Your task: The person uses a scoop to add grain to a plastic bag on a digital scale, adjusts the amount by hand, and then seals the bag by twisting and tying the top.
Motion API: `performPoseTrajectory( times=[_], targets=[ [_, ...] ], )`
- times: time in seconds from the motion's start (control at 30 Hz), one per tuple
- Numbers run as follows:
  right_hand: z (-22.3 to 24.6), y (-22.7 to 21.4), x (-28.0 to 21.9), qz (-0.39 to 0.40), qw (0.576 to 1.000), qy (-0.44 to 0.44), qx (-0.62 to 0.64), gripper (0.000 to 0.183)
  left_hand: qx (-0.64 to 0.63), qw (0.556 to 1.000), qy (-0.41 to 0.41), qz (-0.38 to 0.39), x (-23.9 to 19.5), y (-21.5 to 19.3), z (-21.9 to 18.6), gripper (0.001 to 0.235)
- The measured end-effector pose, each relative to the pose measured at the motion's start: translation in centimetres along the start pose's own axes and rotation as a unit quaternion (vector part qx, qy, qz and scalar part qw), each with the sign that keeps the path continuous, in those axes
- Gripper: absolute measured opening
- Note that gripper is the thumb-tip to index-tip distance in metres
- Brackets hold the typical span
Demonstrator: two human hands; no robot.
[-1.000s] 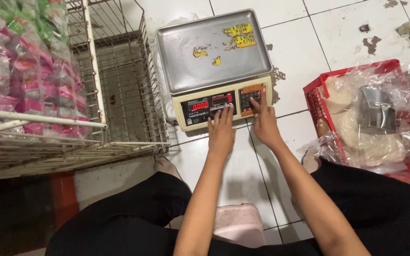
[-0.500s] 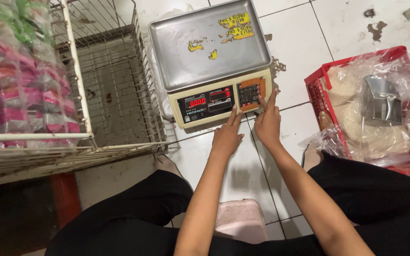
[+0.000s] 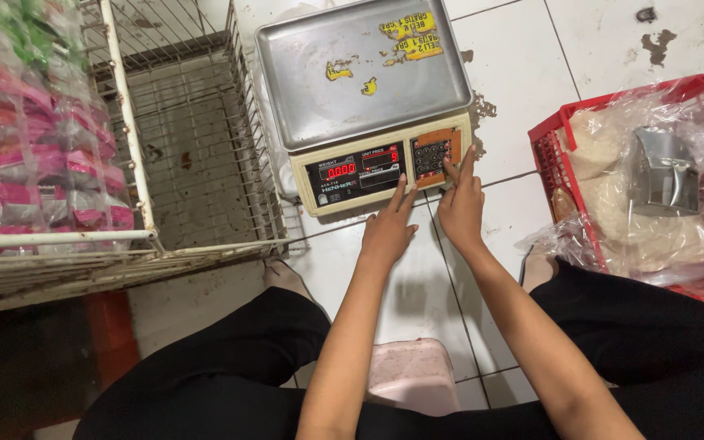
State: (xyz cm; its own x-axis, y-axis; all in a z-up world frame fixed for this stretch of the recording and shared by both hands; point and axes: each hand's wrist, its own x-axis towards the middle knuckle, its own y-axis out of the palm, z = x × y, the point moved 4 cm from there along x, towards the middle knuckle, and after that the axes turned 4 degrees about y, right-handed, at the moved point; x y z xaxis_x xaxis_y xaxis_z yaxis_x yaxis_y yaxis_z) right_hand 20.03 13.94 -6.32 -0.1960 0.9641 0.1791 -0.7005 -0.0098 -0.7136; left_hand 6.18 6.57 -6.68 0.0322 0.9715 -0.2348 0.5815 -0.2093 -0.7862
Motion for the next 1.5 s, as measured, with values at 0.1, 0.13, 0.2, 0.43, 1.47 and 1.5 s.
performPoseTrajectory(
  times=[0.1, 0.13, 0.2, 0.43, 1.47, 1.5],
  targets=[
    [0.1, -0.1, 0.1, 0.001, 1.000, 0.000, -0.002, 0.084, -0.002, 1.000, -0.003, 0.002, -0.1, -0.1, 0.0, 0.090],
    [0.1, -0.1, 0.1, 0.004, 1.000, 0.001, -0.004, 0.085, -0.002, 1.000, -0.004, 0.003, -0.2, -0.2, 0.0, 0.090],
    [0.2, -0.2, 0.1, 0.006, 1.000, 0.002, -0.003, 0.086, -0.003, 1.000, -0.009, 0.006, -0.1, -0.2, 0.1, 0.090],
    [0.0, -0.3, 0.5, 0.006, 0.999, 0.028, 0.025, 0.089, -0.001, 1.000, -0.008, -0.004, 0.0, 0.1, 0.4, 0.090],
    [-4.0, 0.1, 1.7, -0.048, 0.989, 0.025, 0.138, 0.093, 0.008, 0.996, 0.058, -0.070, 1.5, -2.5, -3.8, 0.083],
    [-4.5, -0.3, 2.7, -0.066, 0.983, 0.033, 0.166, 0.094, 0.012, 0.985, 0.106, -0.135, 2.0, -3.3, -5.6, 0.082]
  ],
)
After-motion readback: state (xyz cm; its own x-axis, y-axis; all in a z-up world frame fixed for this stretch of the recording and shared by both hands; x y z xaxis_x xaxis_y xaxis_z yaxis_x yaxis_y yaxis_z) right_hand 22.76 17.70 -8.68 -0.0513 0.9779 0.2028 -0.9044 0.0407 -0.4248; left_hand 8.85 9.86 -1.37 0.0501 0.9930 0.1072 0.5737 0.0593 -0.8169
